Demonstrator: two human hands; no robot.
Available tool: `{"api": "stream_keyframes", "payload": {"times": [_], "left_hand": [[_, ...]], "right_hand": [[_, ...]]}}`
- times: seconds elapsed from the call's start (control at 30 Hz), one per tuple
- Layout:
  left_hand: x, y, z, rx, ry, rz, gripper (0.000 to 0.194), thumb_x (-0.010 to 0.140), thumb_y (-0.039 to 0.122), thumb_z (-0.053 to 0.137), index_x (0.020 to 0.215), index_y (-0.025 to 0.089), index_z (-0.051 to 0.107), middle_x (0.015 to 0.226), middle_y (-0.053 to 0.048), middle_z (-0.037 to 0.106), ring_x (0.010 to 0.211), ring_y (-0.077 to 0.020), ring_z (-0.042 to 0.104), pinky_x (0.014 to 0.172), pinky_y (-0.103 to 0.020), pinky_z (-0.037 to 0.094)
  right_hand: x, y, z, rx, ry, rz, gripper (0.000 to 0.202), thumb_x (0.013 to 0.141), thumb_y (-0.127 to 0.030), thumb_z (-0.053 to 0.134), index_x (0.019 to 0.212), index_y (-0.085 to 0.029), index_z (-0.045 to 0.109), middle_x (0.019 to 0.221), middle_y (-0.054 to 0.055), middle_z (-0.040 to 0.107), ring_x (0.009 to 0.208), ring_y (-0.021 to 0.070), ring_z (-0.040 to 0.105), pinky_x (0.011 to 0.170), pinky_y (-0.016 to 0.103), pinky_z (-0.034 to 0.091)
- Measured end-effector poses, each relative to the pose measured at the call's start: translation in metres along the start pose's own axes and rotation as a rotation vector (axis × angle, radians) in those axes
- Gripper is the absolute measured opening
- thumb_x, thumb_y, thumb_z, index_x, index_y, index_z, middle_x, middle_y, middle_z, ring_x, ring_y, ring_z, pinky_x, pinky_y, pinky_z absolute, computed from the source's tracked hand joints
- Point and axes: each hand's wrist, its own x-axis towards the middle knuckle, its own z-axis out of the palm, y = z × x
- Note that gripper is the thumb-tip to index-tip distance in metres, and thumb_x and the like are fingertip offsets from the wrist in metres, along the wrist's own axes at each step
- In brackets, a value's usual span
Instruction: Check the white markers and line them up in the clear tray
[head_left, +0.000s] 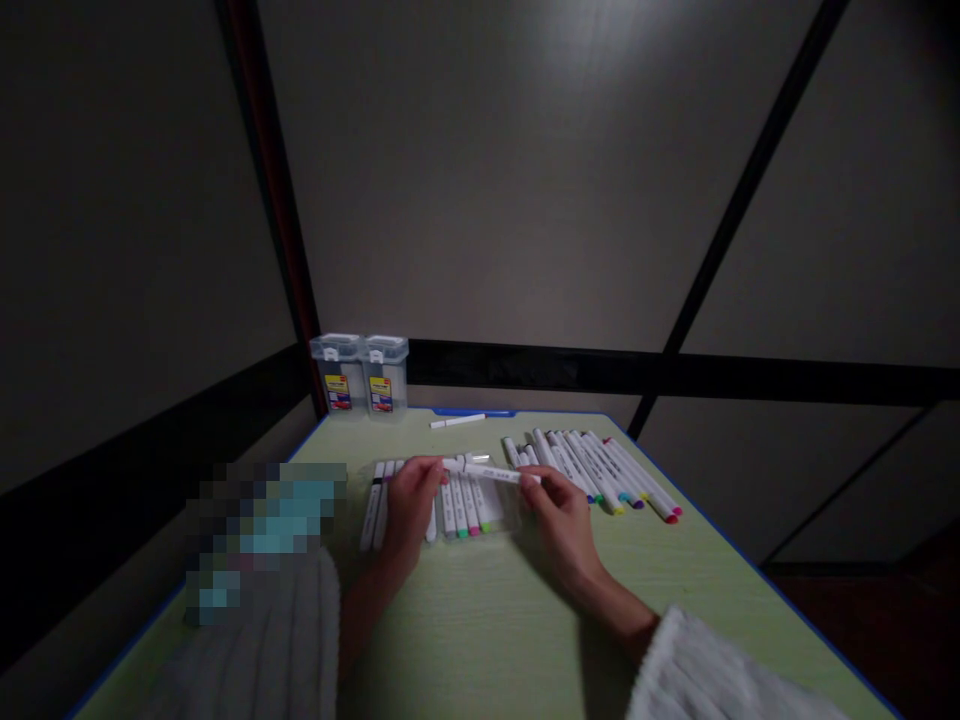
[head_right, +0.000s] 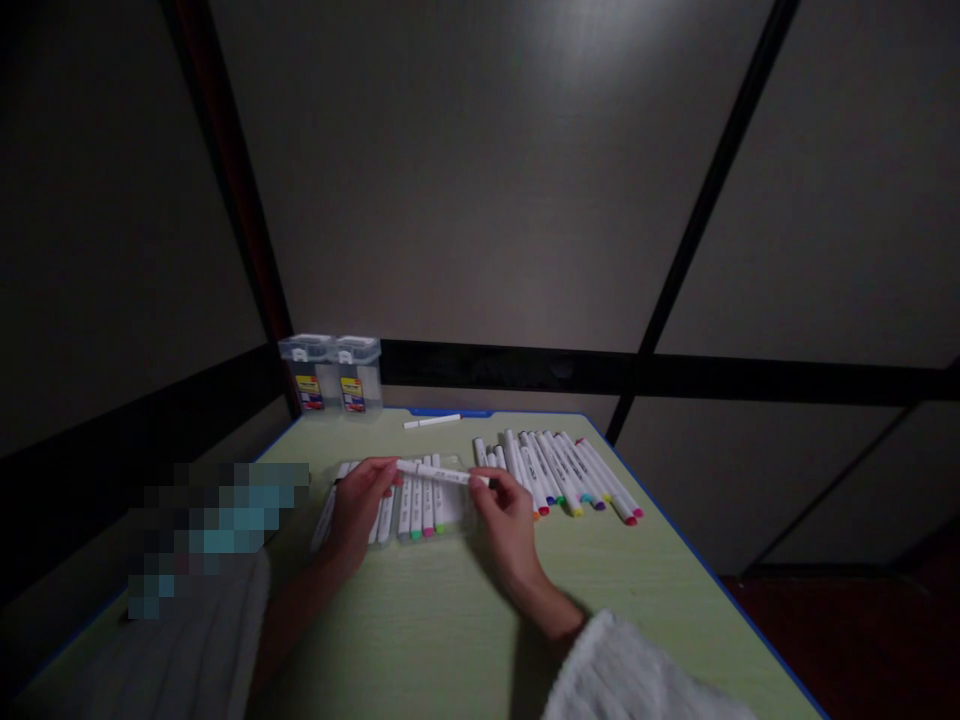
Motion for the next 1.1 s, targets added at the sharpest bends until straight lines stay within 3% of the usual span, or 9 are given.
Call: {"api": "stream_keyframes", "payload": {"times": [0.13,0.23,0.33,0.47,0.57,0.7,0.83,0.97,1.1], "left_hand": [[-0.002,0.002,0.002,0.023,-0.086,0.004,0.020,0.060,0.034,0.058,0.059,0.015,0.060,0.050,0.001,0.055,0.050,-0.0109,0.048,0.048,-0.021,0.035],[0.000,0.000,0.000,0.018,-0.040,0.004,0.020,0.061,0.035,0.056,0.059,0.015,0.060,0.051,0.001,0.055,0.051,-0.0110,0.047,0.049,-0.021,0.035],[0.003,-0.003,-0.004,0.032,0.021,-0.007,0.022,0.062,0.037,0.055,0.062,0.015,0.059,0.053,0.002,0.055,0.052,-0.0115,0.048,0.051,-0.022,0.036],[0.004,-0.004,-0.004,0.050,0.012,0.000,0.021,0.063,0.036,0.054,0.061,0.016,0.058,0.052,0.002,0.054,0.051,-0.0114,0.048,0.050,-0.022,0.036],[0.004,-0.004,-0.003,0.114,-0.019,0.041,0.019,0.065,0.033,0.052,0.059,0.017,0.057,0.050,0.002,0.053,0.051,-0.0124,0.049,0.051,-0.023,0.039],[0.003,-0.006,-0.004,0.429,-0.175,0.194,0.015,0.068,0.021,0.048,0.067,0.016,0.062,0.073,-0.005,0.064,0.073,-0.0181,0.058,0.068,-0.029,0.046],[-0.004,-0.011,-0.010,0.889,-0.414,0.409,0.031,0.075,0.018,0.045,0.102,0.015,0.060,0.117,-0.011,0.057,0.111,-0.0226,0.047,0.095,-0.038,0.034],[-0.010,-0.014,-0.015,1.163,-0.581,0.407,0.041,0.083,0.029,0.038,0.122,0.019,0.046,0.136,-0.008,0.039,0.126,-0.0262,0.030,0.101,-0.048,0.023],[-0.011,-0.012,-0.018,1.262,-0.651,0.399,0.043,0.086,0.031,0.033,0.127,0.020,0.040,0.139,-0.008,0.033,0.128,-0.0272,0.025,0.100,-0.050,0.022]], "right_hand": [[0.011,-0.002,-0.003,0.251,0.108,0.077,0.021,0.064,-0.039,0.067,0.072,-0.020,0.063,0.056,-0.003,0.048,0.048,0.0091,0.039,0.043,0.022,0.031],[0.016,-0.003,-0.007,0.324,0.122,0.061,0.019,0.064,-0.039,0.067,0.066,-0.021,0.060,0.055,-0.004,0.045,0.046,0.0084,0.038,0.042,0.022,0.030],[0.020,-0.002,-0.013,0.315,0.229,0.000,0.020,0.066,-0.040,0.065,0.065,-0.021,0.057,0.053,-0.005,0.043,0.045,0.0090,0.037,0.041,0.023,0.030],[0.020,0.001,-0.014,0.207,0.081,0.022,0.024,0.066,-0.042,0.065,0.067,-0.019,0.059,0.053,-0.004,0.045,0.047,0.0093,0.038,0.043,0.023,0.030],[0.018,0.004,-0.012,0.134,0.100,-0.005,0.023,0.068,-0.042,0.063,0.070,-0.019,0.060,0.056,-0.003,0.049,0.050,0.0101,0.042,0.047,0.023,0.033],[0.017,0.008,-0.012,0.068,0.119,0.018,0.019,0.065,-0.035,0.066,0.068,-0.018,0.060,0.057,-0.002,0.055,0.053,0.0110,0.046,0.051,0.024,0.036],[0.015,0.007,-0.010,0.044,0.069,0.072,0.016,0.063,-0.032,0.067,0.063,-0.018,0.059,0.055,-0.001,0.057,0.052,0.0114,0.048,0.050,0.025,0.036],[0.013,0.005,-0.007,0.059,0.059,0.097,0.015,0.062,-0.031,0.067,0.061,-0.018,0.059,0.055,-0.001,0.059,0.052,0.0118,0.051,0.051,0.025,0.037],[0.012,0.004,-0.006,0.065,0.059,0.106,0.015,0.062,-0.029,0.066,0.061,-0.017,0.058,0.055,-0.001,0.059,0.051,0.0115,0.051,0.050,0.024,0.037]]}}
